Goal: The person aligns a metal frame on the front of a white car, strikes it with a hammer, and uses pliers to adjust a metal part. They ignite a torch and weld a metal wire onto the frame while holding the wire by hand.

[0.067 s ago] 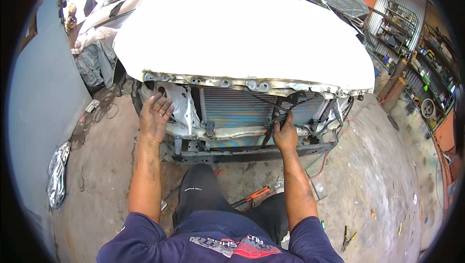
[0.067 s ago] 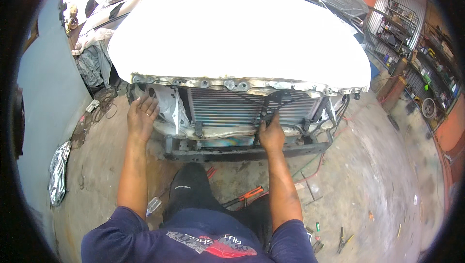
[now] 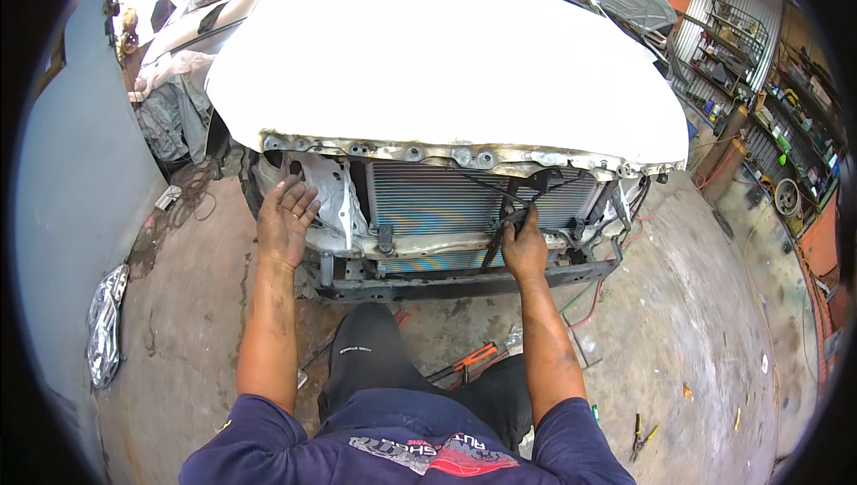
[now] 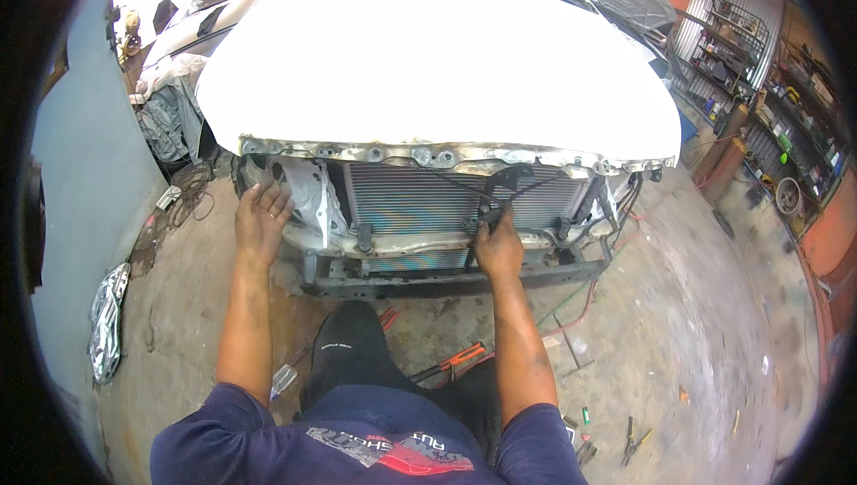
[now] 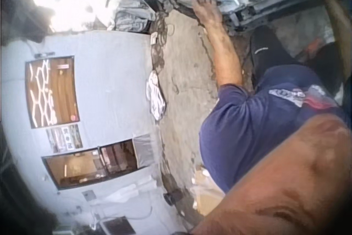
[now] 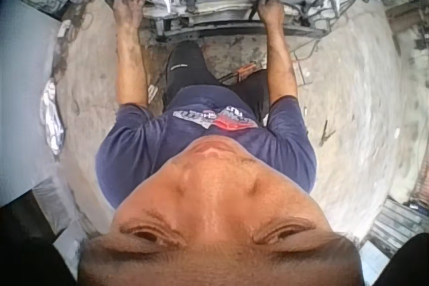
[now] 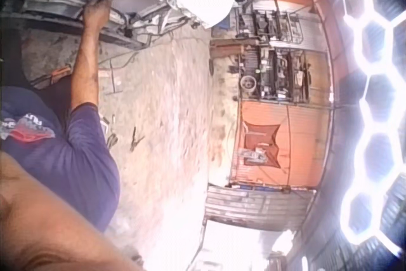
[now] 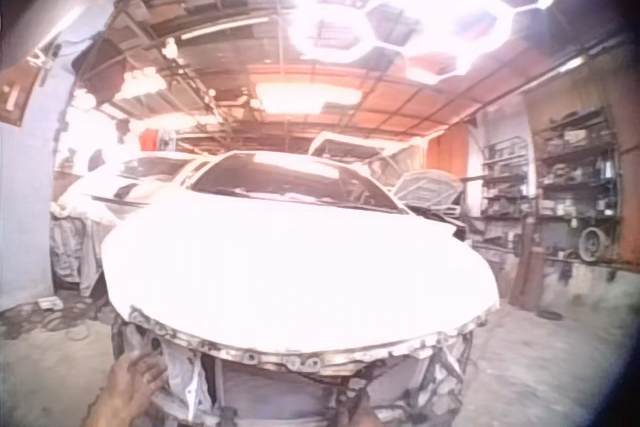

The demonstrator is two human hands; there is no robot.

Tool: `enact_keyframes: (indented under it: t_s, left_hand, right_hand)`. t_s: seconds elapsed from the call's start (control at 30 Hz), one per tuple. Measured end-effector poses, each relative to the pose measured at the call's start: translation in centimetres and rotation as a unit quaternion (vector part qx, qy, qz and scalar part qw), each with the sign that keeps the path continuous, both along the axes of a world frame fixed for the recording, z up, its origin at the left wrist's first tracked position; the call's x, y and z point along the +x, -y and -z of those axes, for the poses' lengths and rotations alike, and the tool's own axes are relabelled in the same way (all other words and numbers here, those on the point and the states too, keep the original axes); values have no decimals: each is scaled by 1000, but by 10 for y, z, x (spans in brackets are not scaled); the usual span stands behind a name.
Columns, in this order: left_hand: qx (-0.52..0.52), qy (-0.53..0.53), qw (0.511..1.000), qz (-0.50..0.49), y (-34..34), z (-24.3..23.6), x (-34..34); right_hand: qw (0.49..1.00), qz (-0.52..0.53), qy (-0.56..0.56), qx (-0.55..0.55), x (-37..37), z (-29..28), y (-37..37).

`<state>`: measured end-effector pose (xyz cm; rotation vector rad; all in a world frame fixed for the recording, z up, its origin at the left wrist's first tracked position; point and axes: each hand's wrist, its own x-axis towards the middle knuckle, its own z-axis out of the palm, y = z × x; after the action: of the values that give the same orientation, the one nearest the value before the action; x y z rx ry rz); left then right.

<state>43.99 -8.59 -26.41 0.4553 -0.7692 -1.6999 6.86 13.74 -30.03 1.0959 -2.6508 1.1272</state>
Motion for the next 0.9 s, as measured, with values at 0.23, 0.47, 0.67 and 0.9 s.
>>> enact_keyframes:
  t_s: [0.23, 0.47, 0.67, 0.9]
  left_hand:
    - [-137, 239, 958, -84, -16, -2, -9]
    - [-640, 423, 591, -248, -95, -105, -64]
    - [-665, 477, 518, -249, -87, -178, -125]
    - [-740, 397, 422, -342, -51, -229, -217]
  right_hand:
    - [997, 14, -62, -40, -9, 14, -1]
    - [998, 20, -40, -31, -6, 11, -1]
    - [999, 23, -10, -21, -2, 1, -7]
    - [999, 15, -15, -24, -6, -3, -11]
